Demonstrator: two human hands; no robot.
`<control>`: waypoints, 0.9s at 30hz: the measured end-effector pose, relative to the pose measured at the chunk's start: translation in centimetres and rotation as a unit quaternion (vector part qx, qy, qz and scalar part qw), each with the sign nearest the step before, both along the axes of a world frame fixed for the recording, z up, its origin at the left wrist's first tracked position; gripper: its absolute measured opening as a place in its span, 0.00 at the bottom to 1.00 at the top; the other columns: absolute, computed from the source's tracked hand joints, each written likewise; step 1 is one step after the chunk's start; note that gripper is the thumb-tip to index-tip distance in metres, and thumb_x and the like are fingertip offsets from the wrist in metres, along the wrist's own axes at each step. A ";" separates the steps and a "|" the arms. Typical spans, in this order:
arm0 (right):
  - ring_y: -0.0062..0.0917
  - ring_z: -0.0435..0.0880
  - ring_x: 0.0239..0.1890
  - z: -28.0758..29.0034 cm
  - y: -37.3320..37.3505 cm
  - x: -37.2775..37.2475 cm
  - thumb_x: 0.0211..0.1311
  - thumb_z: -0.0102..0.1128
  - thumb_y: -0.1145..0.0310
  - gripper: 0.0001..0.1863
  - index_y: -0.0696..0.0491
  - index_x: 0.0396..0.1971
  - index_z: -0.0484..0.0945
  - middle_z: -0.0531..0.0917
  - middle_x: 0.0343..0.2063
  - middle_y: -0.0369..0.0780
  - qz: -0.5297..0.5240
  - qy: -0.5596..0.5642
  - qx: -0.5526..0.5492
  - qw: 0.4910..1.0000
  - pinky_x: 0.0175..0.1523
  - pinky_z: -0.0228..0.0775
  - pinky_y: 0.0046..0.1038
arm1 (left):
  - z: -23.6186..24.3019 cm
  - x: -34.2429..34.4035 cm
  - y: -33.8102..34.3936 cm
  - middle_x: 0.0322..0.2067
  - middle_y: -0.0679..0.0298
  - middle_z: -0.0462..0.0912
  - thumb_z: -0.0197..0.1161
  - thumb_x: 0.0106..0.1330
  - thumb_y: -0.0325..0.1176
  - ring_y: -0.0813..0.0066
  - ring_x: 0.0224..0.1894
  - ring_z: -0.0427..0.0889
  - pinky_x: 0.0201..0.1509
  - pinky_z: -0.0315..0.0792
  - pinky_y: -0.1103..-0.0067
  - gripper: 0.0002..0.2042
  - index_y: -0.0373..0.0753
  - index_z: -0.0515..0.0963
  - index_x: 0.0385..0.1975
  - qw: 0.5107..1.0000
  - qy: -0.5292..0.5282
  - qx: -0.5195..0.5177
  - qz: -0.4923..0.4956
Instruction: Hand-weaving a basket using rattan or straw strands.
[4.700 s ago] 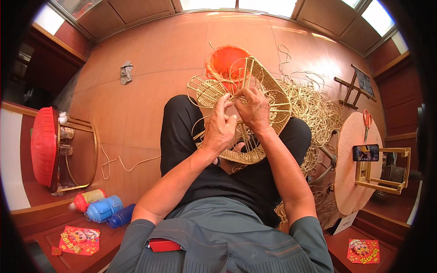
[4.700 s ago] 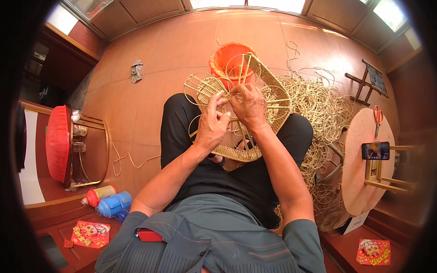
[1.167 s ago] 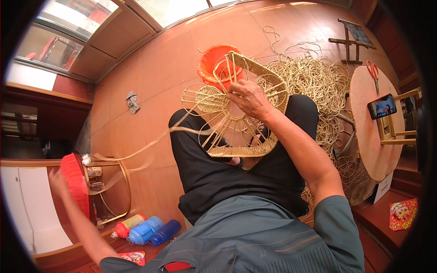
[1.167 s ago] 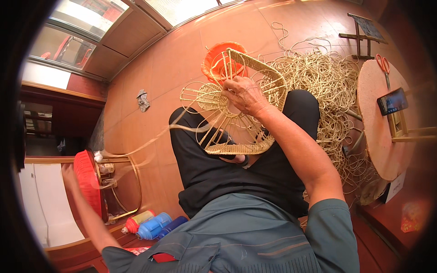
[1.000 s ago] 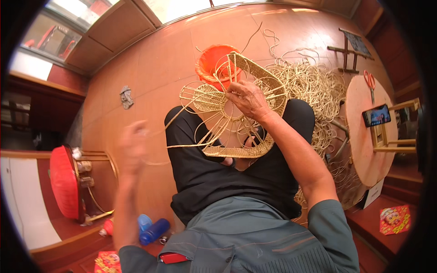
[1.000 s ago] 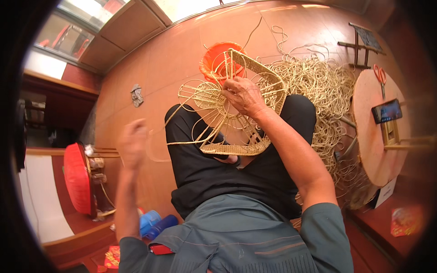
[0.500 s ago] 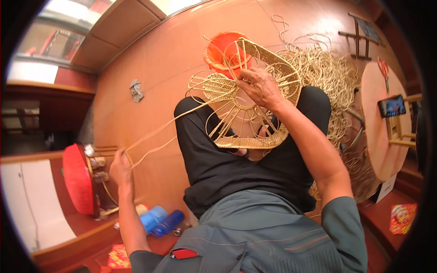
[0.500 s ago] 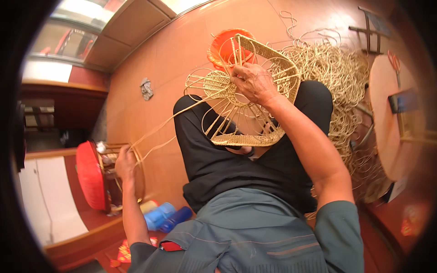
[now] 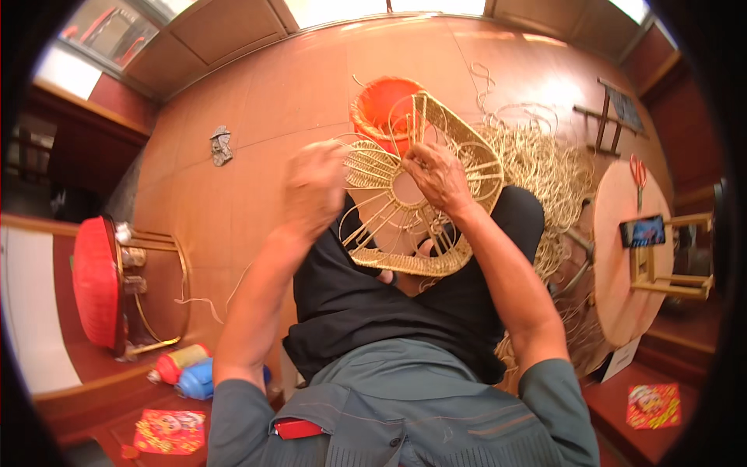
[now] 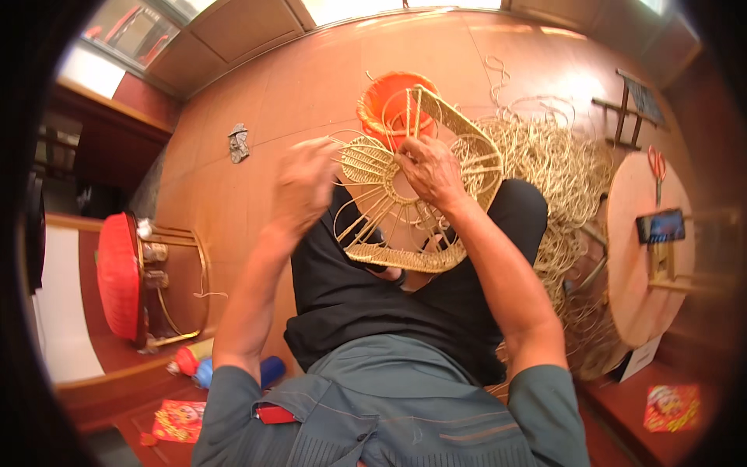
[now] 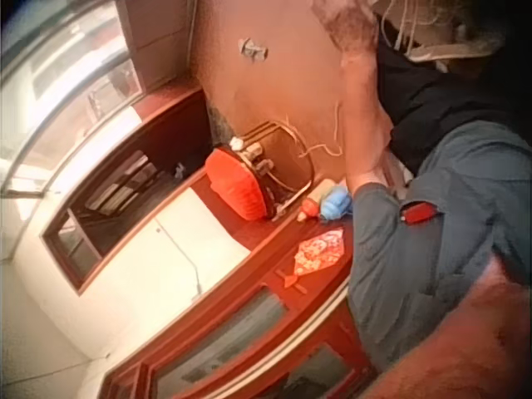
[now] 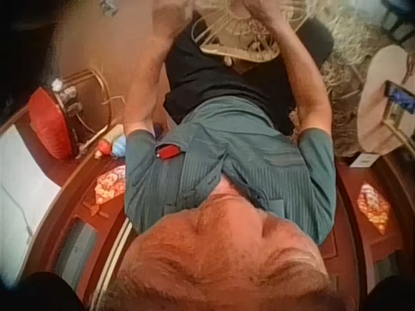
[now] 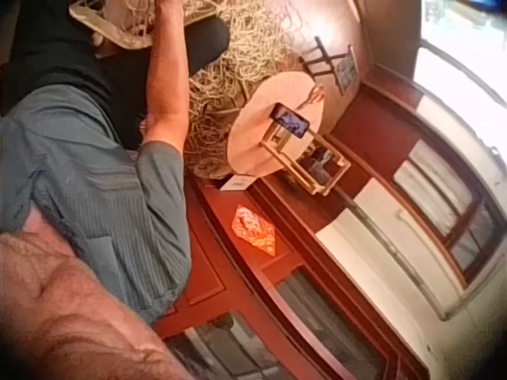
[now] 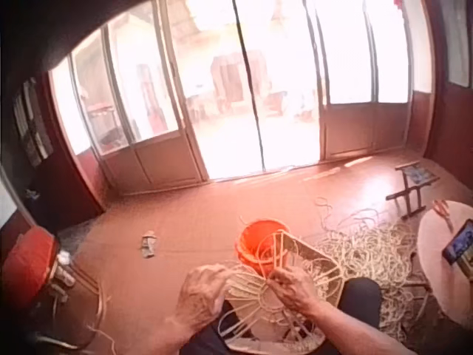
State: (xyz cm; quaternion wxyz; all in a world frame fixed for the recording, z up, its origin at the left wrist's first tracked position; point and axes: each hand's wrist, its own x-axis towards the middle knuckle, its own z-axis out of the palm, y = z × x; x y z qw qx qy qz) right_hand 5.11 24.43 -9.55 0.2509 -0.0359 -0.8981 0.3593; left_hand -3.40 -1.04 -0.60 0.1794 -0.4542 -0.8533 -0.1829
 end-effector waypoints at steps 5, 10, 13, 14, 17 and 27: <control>0.43 0.87 0.40 0.5 0.2 0.4 0.73 0.72 0.59 0.10 0.50 0.39 0.86 0.85 0.33 0.43 0.003 -0.025 -0.004 1.000 0.48 0.79 0.45 | -4.9 -3.1 6.3 0.53 0.57 0.88 0.70 0.75 0.36 0.56 0.63 0.83 0.71 0.75 0.60 0.13 0.42 0.85 0.55 0.997 0.061 -0.020 -0.036; 0.43 0.87 0.40 0.9 0.5 0.7 0.73 0.72 0.60 0.09 0.50 0.40 0.87 0.85 0.34 0.43 0.006 -0.034 -0.003 0.999 0.48 0.79 0.45 | -4.7 -4.9 7.6 0.43 0.58 0.87 0.70 0.73 0.33 0.54 0.55 0.85 0.65 0.76 0.60 0.07 0.40 0.81 0.44 0.992 0.012 -0.029 -0.125; 0.43 0.87 0.40 0.7 0.7 0.7 0.73 0.72 0.61 0.09 0.51 0.41 0.86 0.85 0.34 0.43 0.009 -0.030 -0.002 0.999 0.48 0.79 0.45 | -4.2 -5.5 8.9 0.42 0.57 0.85 0.69 0.74 0.33 0.54 0.54 0.85 0.63 0.76 0.61 0.07 0.40 0.79 0.43 0.988 0.023 -0.052 -0.145; 0.43 0.87 0.40 0.6 0.8 0.7 0.73 0.72 0.61 0.09 0.51 0.42 0.86 0.85 0.35 0.44 0.013 -0.025 -0.001 1.000 0.48 0.79 0.46 | -4.0 -5.7 9.5 0.42 0.57 0.85 0.68 0.75 0.33 0.54 0.53 0.86 0.61 0.78 0.60 0.07 0.40 0.78 0.44 0.986 0.028 -0.073 -0.147; 0.43 0.87 0.41 0.6 1.1 1.0 0.73 0.71 0.63 0.08 0.51 0.42 0.85 0.86 0.35 0.44 0.026 -0.015 -0.017 0.999 0.48 0.79 0.45 | -2.8 -5.0 11.0 0.43 0.57 0.85 0.68 0.75 0.33 0.53 0.51 0.88 0.56 0.81 0.59 0.07 0.39 0.78 0.44 0.985 -0.029 -0.105 -0.130; 0.43 0.88 0.39 1.0 0.7 0.7 0.74 0.69 0.67 0.07 0.48 0.47 0.88 0.89 0.35 0.43 0.040 -0.017 -0.042 0.998 0.48 0.79 0.44 | -3.2 -7.7 14.1 0.45 0.58 0.87 0.68 0.74 0.33 0.52 0.48 0.90 0.52 0.83 0.58 0.05 0.40 0.84 0.42 0.964 -0.046 -0.246 -0.084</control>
